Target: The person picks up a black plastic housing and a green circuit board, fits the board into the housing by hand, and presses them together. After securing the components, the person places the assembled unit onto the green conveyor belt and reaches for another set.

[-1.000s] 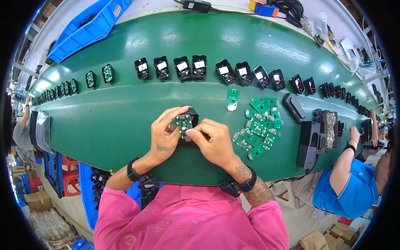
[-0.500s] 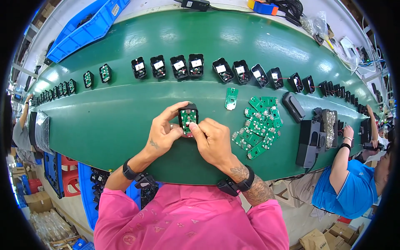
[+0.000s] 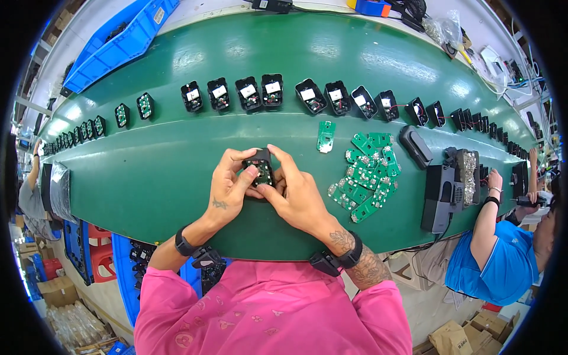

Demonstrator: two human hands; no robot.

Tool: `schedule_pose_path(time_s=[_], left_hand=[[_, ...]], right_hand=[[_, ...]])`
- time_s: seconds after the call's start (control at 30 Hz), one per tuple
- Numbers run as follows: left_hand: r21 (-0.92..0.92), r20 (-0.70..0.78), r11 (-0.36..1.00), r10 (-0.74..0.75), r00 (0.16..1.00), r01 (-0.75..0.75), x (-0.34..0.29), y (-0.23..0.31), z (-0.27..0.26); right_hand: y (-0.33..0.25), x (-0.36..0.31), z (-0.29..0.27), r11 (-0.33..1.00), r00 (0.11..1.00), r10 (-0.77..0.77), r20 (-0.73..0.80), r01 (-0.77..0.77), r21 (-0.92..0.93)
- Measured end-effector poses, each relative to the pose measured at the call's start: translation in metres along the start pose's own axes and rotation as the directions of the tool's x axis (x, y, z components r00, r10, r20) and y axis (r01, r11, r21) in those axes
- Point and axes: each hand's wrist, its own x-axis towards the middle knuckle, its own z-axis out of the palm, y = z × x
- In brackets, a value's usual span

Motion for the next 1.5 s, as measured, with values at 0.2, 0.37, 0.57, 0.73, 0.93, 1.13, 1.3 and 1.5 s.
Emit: schedule_pose_path(time_s=[0.2, 0.37, 0.57, 0.73, 0.93, 1.13, 1.3, 1.5], left_hand=[[0.177, 0.058, 0.947, 0.260, 0.964, -0.266, -0.008, -0.004, 0.003], [0.223, 0.087, 0.890, 0.389, 0.917, -0.398, -0.008, -0.014, 0.002], [0.423, 0.200, 0.643, 0.622, 0.757, -0.639, -0.003, -0.010, 0.000], [0.439, 0.225, 0.595, 0.653, 0.723, -0.673, -0.004, -0.005, 0.004], [0.394, 0.254, 0.583, 0.674, 0.694, -0.711, -0.008, 0.002, 0.010], [0.417, 0.267, 0.498, 0.733, 0.626, -0.761, -0.014, 0.004, 0.016], [0.464, 0.243, 0.515, 0.708, 0.663, -0.720, -0.007, 0.006, 0.013], [0.536, 0.082, 0.576, 0.692, 0.717, -0.617, -0.007, -0.001, 0.005]], right_hand=[[0.003, 0.000, -0.003, 0.994, 0.994, -0.110, -0.002, 0.110, 0.022], [0.009, -0.003, -0.001, 0.987, 0.986, -0.162, -0.033, 0.161, -0.007], [0.002, -0.003, -0.013, 0.946, 0.950, -0.311, 0.008, 0.310, -0.094], [0.006, -0.003, -0.018, 0.879, 0.912, -0.407, 0.045, 0.405, -0.253], [0.002, -0.006, -0.020, 0.774, 0.826, -0.564, 0.025, 0.538, -0.335], [0.000, -0.007, -0.018, 0.689, 0.722, -0.692, -0.028, 0.648, -0.324], [-0.001, -0.010, -0.014, 0.793, 0.825, -0.563, -0.044, 0.524, -0.311], [-0.005, -0.010, -0.010, 0.934, 0.932, -0.349, -0.097, 0.338, -0.114]])
